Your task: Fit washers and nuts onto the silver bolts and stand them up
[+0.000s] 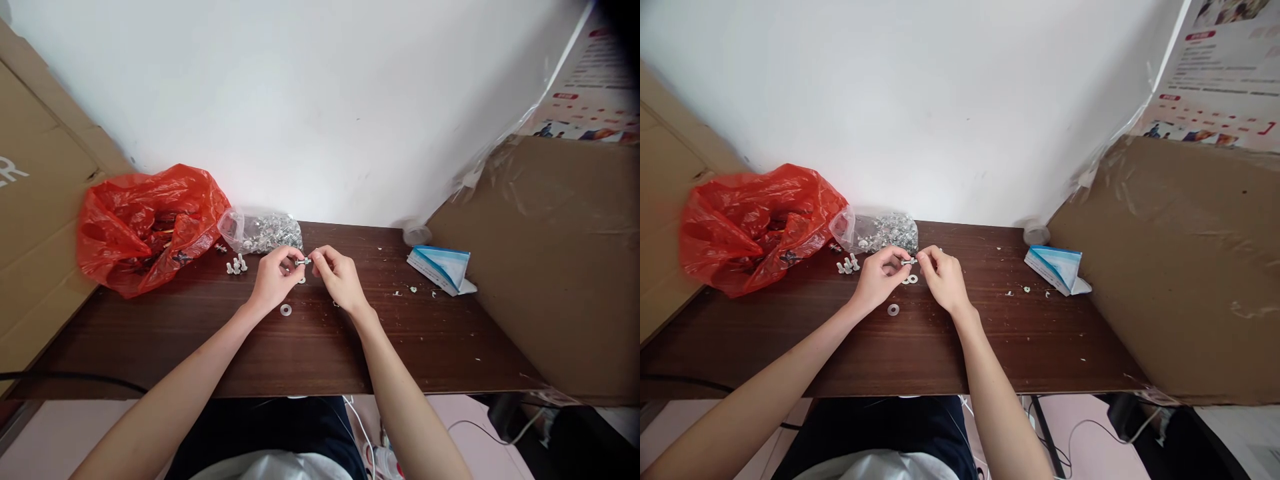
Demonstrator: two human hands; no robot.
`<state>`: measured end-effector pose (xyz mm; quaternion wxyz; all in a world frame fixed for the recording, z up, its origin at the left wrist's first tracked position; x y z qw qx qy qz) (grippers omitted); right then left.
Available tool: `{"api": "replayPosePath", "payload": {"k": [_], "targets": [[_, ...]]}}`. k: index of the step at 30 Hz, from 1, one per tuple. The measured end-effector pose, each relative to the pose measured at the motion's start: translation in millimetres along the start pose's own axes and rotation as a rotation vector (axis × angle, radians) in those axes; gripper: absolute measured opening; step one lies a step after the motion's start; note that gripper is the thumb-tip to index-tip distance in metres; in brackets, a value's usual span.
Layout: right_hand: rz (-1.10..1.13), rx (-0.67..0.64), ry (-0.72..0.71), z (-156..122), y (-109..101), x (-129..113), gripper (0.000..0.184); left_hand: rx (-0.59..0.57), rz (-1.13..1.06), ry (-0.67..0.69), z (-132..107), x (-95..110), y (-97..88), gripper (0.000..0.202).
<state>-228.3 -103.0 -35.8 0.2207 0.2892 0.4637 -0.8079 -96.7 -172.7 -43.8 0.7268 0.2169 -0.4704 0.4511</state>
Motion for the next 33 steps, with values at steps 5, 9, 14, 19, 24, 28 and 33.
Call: {"api": "replayPosePath", "payload": {"k": [5, 9, 14, 19, 24, 28, 33], "targets": [[0.025, -0.026, -0.063, 1.2, 3.5, -3.4, 0.022, -0.016, 0.06, 0.055, -0.2, 1.2, -1.6, 0.009], [0.018, -0.022, -0.068, 1.6, 4.3, -2.4, 0.019, -0.029, 0.089, 0.081, -0.5, 2.2, -1.1, 0.009], [0.039, 0.01, -0.068, 2.1, 3.5, 2.8, 0.019, -0.045, -0.021, 0.004, 0.5, -0.2, 1.4, 0.018], [0.058, 0.067, -0.067, 3.5, 1.2, 5.7, 0.017, -0.017, -0.26, -0.14, 3.5, -10.5, 0.0, 0.038], [0.041, 0.093, -0.114, 3.4, 0.1, 1.4, 0.014, 0.094, -0.472, -0.331, 5.0, -11.8, -4.3, 0.027], [0.048, 0.072, -0.146, 2.4, 1.6, -1.2, 0.015, 0.061, -0.532, -0.405, 3.6, -8.1, -2.3, 0.038], [0.07, 0.055, -0.168, 2.2, 2.3, -1.4, 0.015, -0.045, -0.531, -0.404, 2.4, -8.1, 0.4, 0.045]]}}
Point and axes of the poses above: each hand's wrist, its own z-axis towards the middle knuckle, its own y-axis out of the palm, x = y × z, the point moved 3 cm from there along z, towards the middle knuckle, and after that the axes turned 13 degrees about -z, right-handed, at the moved point
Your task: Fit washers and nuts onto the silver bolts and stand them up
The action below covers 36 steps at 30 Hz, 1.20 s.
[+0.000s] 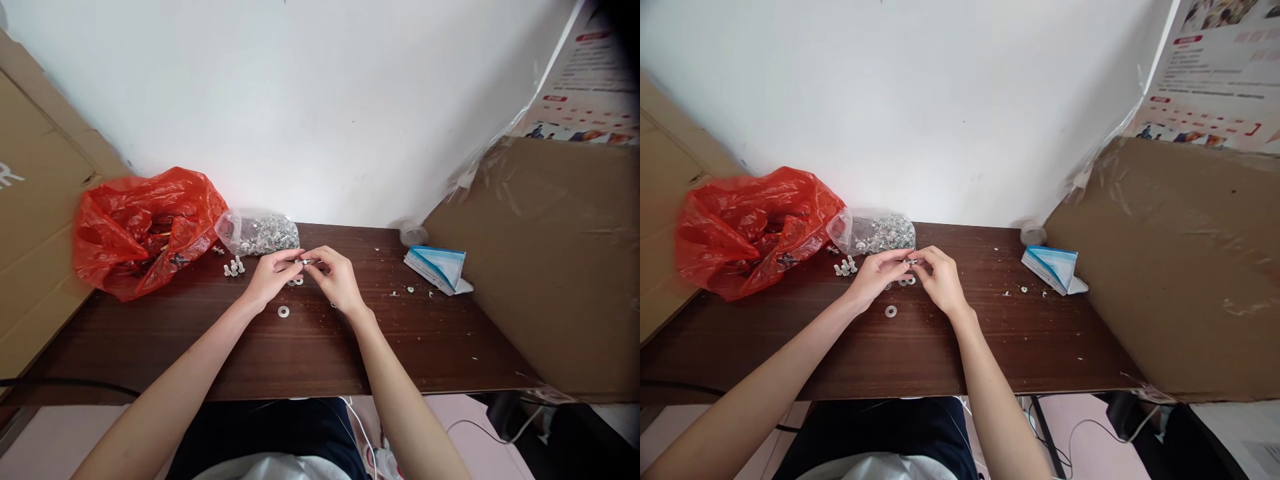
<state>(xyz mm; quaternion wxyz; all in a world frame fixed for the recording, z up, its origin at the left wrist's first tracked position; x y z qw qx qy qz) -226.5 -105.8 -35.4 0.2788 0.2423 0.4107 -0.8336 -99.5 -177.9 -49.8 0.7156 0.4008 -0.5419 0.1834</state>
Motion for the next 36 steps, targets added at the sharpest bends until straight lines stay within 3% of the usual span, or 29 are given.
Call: {"api": "replayPosePath", "payload": {"k": [10, 16, 36], "targets": [[0.007, 0.005, -0.008, -0.4, 2.3, -0.1, 0.015, 0.038, 0.022, 0.032, 0.9, 2.0, -4.2, 0.031], [0.04, 0.003, -0.02, -1.2, 4.3, -0.6, 0.015, -0.007, 0.06, 0.023, 0.4, 0.8, -1.9, 0.043], [-0.023, 0.006, -0.069, -1.5, 1.9, -7.5, 0.016, 0.019, -0.036, -0.021, -0.2, -0.5, -1.2, 0.041]]}}
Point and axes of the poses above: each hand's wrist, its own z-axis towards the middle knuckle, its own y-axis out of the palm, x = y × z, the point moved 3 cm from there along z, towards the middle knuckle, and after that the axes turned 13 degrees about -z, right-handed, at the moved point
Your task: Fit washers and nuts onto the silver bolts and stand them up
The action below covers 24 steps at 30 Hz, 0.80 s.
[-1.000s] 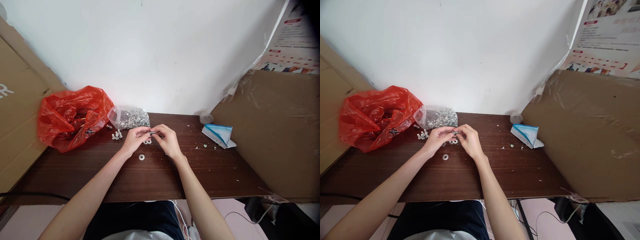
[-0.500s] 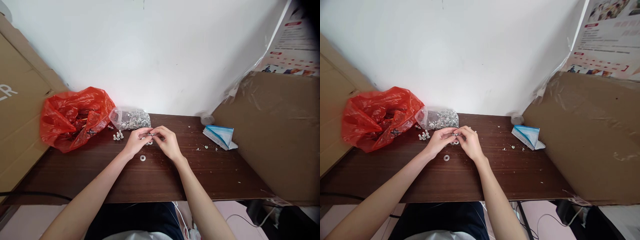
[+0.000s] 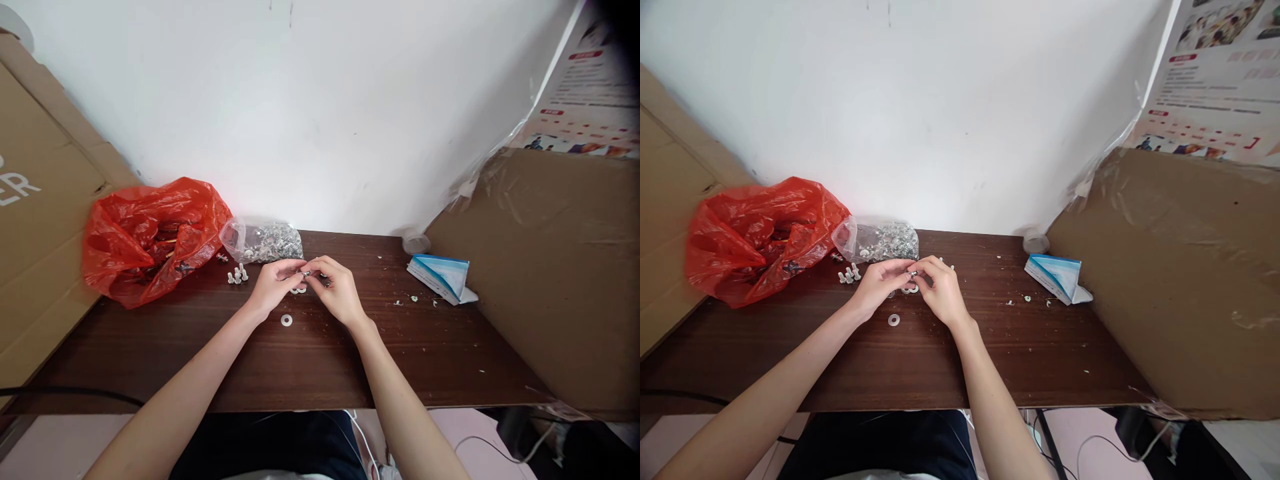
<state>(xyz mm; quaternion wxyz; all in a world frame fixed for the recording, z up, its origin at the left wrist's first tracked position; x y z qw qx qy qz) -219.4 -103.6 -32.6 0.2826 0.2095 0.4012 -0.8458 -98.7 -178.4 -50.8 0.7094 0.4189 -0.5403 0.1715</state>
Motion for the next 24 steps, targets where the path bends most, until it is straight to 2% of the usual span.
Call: {"api": "replayPosePath", "payload": {"k": [18, 24], "targets": [[-0.01, 0.014, 0.021, -0.8, -1.5, 2.6, 0.014, -0.021, -0.024, -0.063, 1.3, -3.6, -3.3, 0.041], [-0.009, 0.023, 0.036, 0.4, -1.8, 2.1, 0.014, -0.016, -0.007, -0.04, 1.3, -4.2, -5.5, 0.043]]}}
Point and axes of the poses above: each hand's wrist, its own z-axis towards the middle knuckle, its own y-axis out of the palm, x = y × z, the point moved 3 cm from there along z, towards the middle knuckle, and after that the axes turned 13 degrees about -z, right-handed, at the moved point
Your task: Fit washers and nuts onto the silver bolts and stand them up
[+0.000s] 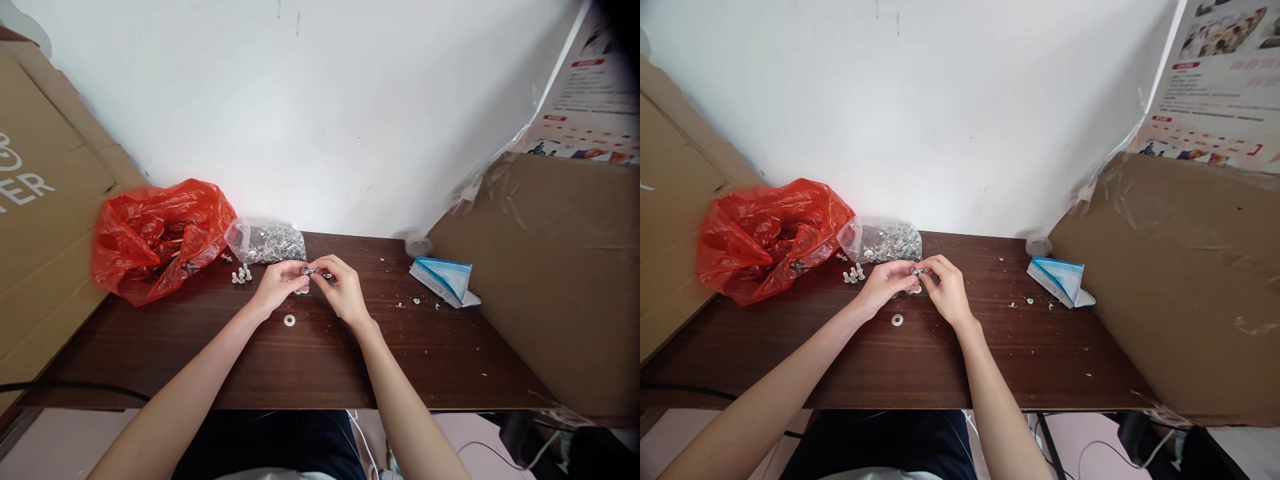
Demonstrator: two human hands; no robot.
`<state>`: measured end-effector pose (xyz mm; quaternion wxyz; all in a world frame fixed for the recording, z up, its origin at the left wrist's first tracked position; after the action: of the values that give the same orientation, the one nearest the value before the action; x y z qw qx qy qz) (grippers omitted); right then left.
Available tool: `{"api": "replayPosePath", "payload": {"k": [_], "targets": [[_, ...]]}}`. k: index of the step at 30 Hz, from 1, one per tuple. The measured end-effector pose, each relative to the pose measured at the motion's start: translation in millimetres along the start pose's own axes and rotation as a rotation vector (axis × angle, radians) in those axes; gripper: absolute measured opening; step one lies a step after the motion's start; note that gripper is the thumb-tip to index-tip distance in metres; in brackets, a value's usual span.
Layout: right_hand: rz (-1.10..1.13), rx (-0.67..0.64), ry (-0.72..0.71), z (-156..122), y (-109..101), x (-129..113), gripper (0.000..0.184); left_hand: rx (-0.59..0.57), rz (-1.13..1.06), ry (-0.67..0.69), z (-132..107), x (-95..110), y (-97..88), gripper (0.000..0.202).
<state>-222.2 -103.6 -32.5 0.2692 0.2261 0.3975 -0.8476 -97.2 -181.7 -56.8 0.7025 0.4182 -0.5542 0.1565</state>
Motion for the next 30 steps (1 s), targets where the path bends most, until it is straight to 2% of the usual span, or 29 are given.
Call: {"api": "replayPosePath", "payload": {"k": [9, 25, 30], "targets": [[0.029, 0.008, 0.018, -0.3, -0.2, 2.3, 0.015, -0.034, 0.052, 0.041, -0.8, -0.1, 0.4, 0.04], [0.11, 0.038, 0.088, -0.2, 1.7, 6.5, 0.013, 0.129, -0.109, 0.011, -2.7, 0.9, 0.0, 0.045], [0.106, 0.038, 0.1, -0.7, 1.6, 7.8, 0.014, 0.147, -0.147, 0.036, -1.7, 1.6, -1.0, 0.045]]}}
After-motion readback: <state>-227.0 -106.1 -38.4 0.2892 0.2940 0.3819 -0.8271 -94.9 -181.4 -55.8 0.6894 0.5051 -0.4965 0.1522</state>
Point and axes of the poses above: each hand's wrist, its own z-axis towards the middle knuckle, its own y-axis out of the palm, x = y × z, the point moved 3 cm from there along z, towards the middle knuckle, and after that the axes turned 13 degrees about -z, right-handed, at the moved point
